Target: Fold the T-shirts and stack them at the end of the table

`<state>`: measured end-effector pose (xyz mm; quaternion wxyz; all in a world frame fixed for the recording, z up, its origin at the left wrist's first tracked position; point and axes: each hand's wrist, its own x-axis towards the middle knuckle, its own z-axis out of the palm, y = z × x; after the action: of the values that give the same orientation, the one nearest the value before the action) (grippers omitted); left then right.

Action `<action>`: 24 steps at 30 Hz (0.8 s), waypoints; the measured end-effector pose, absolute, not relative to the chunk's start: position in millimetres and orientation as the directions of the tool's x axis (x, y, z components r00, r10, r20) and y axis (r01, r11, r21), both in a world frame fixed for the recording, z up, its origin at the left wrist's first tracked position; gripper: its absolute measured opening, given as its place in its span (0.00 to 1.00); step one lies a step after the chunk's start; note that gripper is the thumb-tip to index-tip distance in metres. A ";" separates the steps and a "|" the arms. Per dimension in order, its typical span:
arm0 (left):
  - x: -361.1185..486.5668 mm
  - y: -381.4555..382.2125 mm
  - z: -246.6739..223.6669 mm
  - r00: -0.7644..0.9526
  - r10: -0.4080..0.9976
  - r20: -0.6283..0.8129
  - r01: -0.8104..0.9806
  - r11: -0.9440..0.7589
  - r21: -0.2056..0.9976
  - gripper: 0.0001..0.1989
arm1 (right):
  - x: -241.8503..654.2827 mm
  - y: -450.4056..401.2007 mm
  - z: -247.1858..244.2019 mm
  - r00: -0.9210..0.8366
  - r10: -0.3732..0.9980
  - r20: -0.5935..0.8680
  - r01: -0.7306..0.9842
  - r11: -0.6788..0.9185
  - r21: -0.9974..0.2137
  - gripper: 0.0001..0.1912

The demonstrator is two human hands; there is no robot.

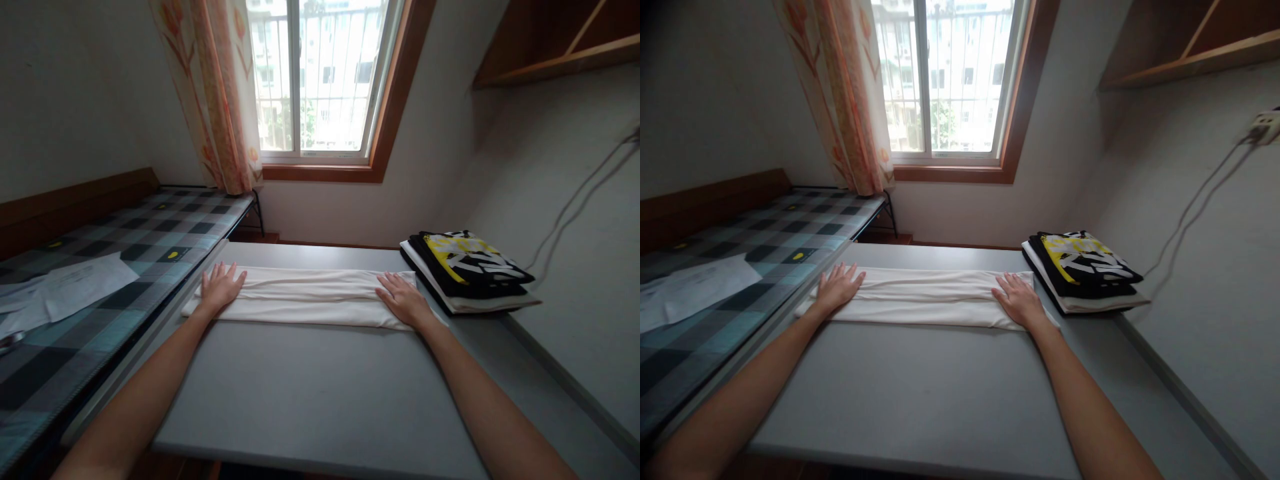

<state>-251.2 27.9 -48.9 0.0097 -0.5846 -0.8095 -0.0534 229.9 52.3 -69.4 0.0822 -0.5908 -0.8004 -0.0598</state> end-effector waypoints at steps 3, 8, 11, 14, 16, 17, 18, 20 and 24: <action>-252.8 24.8 -46.9 -0.376 0.921 0.098 0.925 0.368 0.092 0.33 | 233.1 53.6 -69.7 -0.274 0.943 0.191 0.960 0.281 -0.008 0.31; -252.9 13.8 -35.2 -0.413 0.896 0.166 0.910 0.412 0.042 0.29 | 243.8 59.3 -71.7 -0.266 0.941 0.208 0.960 0.279 -0.036 0.30; -260.1 10.3 -24.9 -0.452 0.878 0.160 0.890 0.457 0.005 0.28 | 248.2 59.5 -72.1 -0.275 0.931 0.241 0.956 0.291 -0.035 0.29; -268.7 10.1 -17.2 -0.496 0.865 0.082 0.868 0.497 0.010 0.28 | 250.4 56.1 -72.2 -0.305 0.913 0.272 0.945 0.325 -0.033 0.28; -273.1 10.9 -14.7 -0.517 0.855 0.036 0.856 0.517 0.010 0.29 | 251.9 53.5 -72.3 -0.319 0.903 0.287 0.938 0.344 -0.041 0.27; -274.8 11.3 -13.9 -0.526 0.850 0.022 0.850 0.526 0.008 0.29 | 252.7 52.5 -72.4 -0.320 0.901 0.293 0.937 0.347 -0.045 0.27; -276.2 11.6 -13.4 -0.535 0.845 0.012 0.845 0.535 0.006 0.30 | 253.3 51.7 -72.6 -0.319 0.900 0.296 0.937 0.347 -0.047 0.27; -278.4 12.1 -12.6 -0.546 0.838 -0.012 0.838 0.546 0.002 0.30 | 254.0 50.9 -73.2 -0.312 0.904 0.293 0.940 0.339 -0.047 0.27; -281.3 13.2 -12.6 -0.514 0.855 -0.067 0.857 0.516 0.011 0.29 | 253.0 51.2 -73.9 -0.295 0.916 0.271 0.946 0.319 -0.049 0.28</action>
<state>-281.3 13.2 -12.6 -0.0319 -0.4920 -0.8699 0.0120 253.0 51.2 -73.9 0.1254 -0.5802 -0.8025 -0.0602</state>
